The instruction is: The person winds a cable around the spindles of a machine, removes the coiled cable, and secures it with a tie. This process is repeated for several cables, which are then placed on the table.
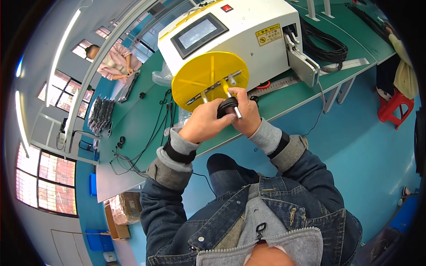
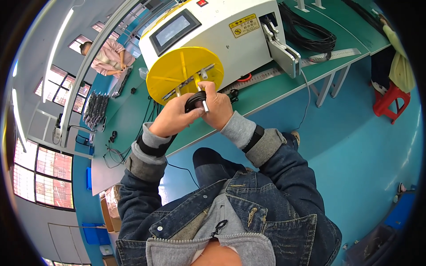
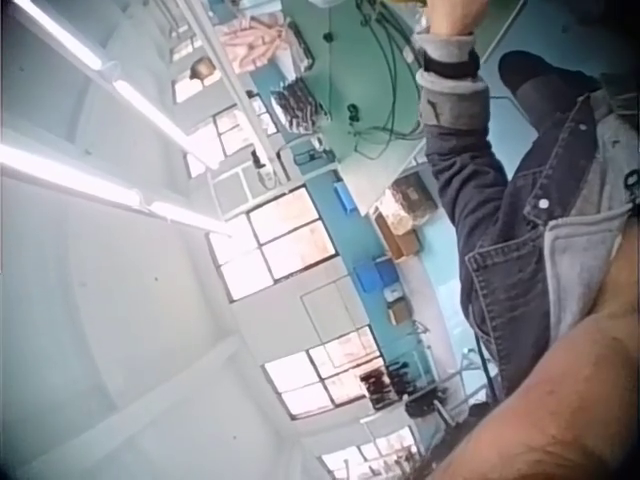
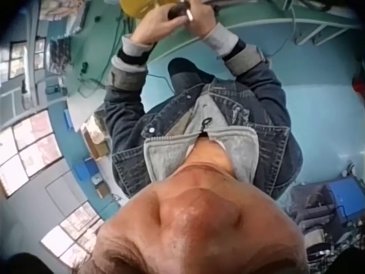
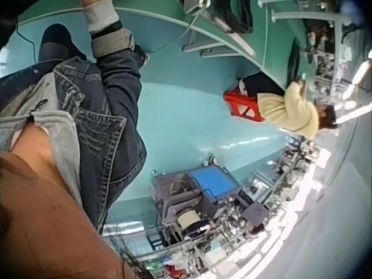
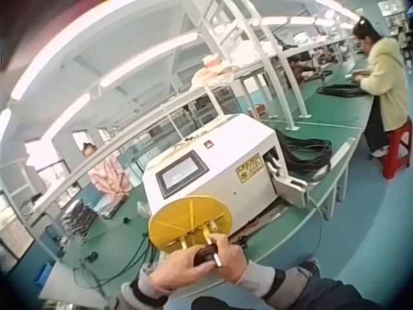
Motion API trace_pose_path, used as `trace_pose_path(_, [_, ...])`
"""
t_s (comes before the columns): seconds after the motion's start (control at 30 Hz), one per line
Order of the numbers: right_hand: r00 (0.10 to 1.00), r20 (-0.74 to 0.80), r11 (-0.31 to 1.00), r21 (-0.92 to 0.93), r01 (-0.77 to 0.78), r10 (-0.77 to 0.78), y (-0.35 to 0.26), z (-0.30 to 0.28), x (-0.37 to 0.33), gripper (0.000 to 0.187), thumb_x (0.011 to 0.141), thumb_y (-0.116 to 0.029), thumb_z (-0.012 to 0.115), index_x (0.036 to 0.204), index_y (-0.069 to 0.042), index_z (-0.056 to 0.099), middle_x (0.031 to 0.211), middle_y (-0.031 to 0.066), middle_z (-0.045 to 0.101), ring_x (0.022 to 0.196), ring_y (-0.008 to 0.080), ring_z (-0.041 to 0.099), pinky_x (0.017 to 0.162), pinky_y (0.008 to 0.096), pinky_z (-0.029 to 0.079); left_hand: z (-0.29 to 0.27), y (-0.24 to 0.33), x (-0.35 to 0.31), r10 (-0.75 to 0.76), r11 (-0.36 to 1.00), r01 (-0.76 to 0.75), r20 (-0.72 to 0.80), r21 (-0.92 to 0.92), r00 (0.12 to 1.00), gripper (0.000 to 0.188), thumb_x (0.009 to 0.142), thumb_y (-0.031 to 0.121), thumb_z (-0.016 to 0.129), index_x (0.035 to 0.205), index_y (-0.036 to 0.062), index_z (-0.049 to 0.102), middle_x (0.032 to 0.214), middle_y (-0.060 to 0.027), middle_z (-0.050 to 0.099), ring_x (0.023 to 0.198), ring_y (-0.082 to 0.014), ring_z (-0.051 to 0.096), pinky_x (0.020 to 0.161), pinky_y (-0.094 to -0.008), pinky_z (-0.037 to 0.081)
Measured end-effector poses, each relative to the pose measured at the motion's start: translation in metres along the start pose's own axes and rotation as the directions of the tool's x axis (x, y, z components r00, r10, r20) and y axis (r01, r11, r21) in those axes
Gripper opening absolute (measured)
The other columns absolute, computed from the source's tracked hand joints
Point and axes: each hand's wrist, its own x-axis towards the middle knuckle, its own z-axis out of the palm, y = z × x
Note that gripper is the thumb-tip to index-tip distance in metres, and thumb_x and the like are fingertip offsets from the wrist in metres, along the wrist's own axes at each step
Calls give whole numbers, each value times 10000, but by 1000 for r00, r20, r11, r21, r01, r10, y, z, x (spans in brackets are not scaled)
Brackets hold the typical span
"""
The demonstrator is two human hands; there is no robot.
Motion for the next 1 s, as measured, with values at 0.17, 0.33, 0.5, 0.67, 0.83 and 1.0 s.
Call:
trace_pose_path(0.17, [997,-65,999,-5,34,-34,-8,-2,-10,409,735,-110,649,1060,-18,418,766,179,591,674,344,618,564,376,496,2,5,-9,-61,998,61,58,-4,996,239,794,154,564,945,-31,550,756,-167,602,692,-298,598,634,-355,458])
trace_pose_path(0.33, [989,-42,989,40,143,-141,-36,-35,-38,388,728,-94,647,1035,-2,429,816,180,591,703,325,621,585,360,497,27,34,-50,73,996,-68,-103,50,992,227,782,176,572,904,-14,545,778,-202,588,693,-387,561,640,-399,461])
trace_pose_path(0.5, [960,115,966,61,250,-256,-52,-60,-51,387,708,-86,647,1011,-8,419,730,164,592,639,328,611,546,367,497,34,41,-66,114,963,-76,137,-260,984,206,767,146,607,882,-12,543,750,-143,594,654,-318,580,626,-369,468])
trace_pose_path(0.67, [954,263,989,-14,150,-142,-28,-57,-89,393,694,-74,644,1009,-10,417,717,156,588,649,320,609,542,359,491,70,13,-66,-39,658,410,516,-631,856,160,767,122,644,860,29,553,667,-42,557,542,-120,524,499,-243,413])
trace_pose_path(0.83, [676,718,986,-148,-82,164,-7,-61,-101,409,704,-91,636,1064,-41,448,767,158,589,704,287,603,577,336,473,122,-20,-81,-159,672,462,497,-579,853,120,773,118,637,806,51,543,591,10,495,466,-71,445,418,-216,342])
trace_pose_path(1.0, [834,528,987,-61,-149,158,36,-78,-43,275,716,-127,642,978,-69,582,785,117,595,679,264,588,595,334,466,147,-49,-80,-286,433,458,363,-777,887,118,779,119,631,780,60,530,572,24,474,445,-61,411,400,-217,317])
